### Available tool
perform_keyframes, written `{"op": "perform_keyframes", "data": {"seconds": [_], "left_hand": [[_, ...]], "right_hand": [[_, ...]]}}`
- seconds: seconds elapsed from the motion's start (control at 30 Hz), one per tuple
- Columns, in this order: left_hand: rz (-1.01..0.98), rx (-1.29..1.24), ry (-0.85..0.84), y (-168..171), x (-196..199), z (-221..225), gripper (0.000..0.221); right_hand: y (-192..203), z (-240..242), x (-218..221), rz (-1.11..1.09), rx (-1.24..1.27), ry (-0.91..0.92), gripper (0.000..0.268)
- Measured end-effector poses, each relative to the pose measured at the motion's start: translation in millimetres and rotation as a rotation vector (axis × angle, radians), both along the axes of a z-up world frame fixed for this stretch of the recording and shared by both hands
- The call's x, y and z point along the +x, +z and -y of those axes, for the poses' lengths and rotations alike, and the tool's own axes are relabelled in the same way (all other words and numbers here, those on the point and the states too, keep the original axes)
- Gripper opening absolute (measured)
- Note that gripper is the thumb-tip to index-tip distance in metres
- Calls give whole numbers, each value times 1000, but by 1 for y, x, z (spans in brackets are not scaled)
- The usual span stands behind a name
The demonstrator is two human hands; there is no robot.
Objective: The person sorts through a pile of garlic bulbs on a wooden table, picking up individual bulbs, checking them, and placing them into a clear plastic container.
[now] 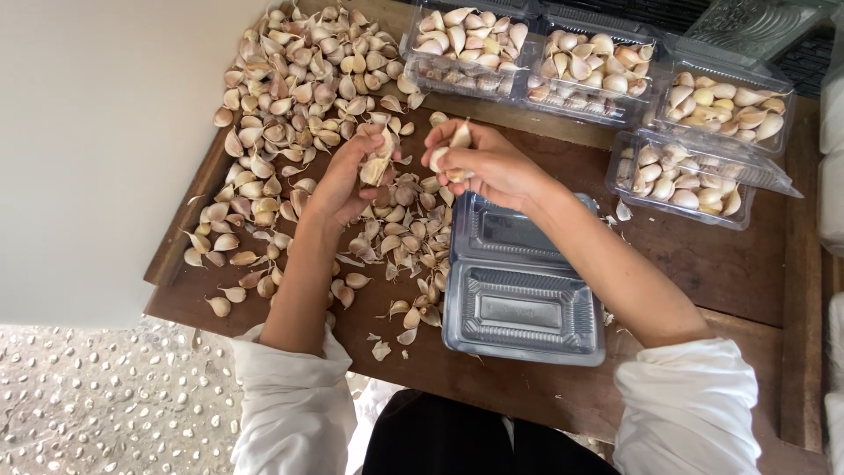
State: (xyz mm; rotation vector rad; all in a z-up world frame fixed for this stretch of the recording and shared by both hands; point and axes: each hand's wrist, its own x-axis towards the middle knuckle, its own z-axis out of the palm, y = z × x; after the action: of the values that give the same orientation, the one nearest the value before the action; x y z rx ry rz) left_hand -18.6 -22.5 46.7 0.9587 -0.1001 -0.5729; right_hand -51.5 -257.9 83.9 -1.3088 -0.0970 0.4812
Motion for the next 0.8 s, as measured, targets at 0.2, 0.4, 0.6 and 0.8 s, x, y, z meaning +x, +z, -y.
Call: {"op": "perform_keyframes", "data": {"seconds": [0.2, 0.4, 0.6, 0.8], "left_hand": [[-203, -261, -38, -31, 17, -2, 35], [-172, -114, 52, -37, 14, 4, 27], [7, 264, 309, -10, -9, 19, 26], [-53, 179, 218, -9, -10, 24, 24]], "right_hand": [[14, 17, -28, -114, 88, -29, 24], [32, 28, -59, -93, 121, -145, 19], [16, 34, -67, 5, 3, -123, 18], [18, 18, -71, 8, -22, -78, 17]]}}
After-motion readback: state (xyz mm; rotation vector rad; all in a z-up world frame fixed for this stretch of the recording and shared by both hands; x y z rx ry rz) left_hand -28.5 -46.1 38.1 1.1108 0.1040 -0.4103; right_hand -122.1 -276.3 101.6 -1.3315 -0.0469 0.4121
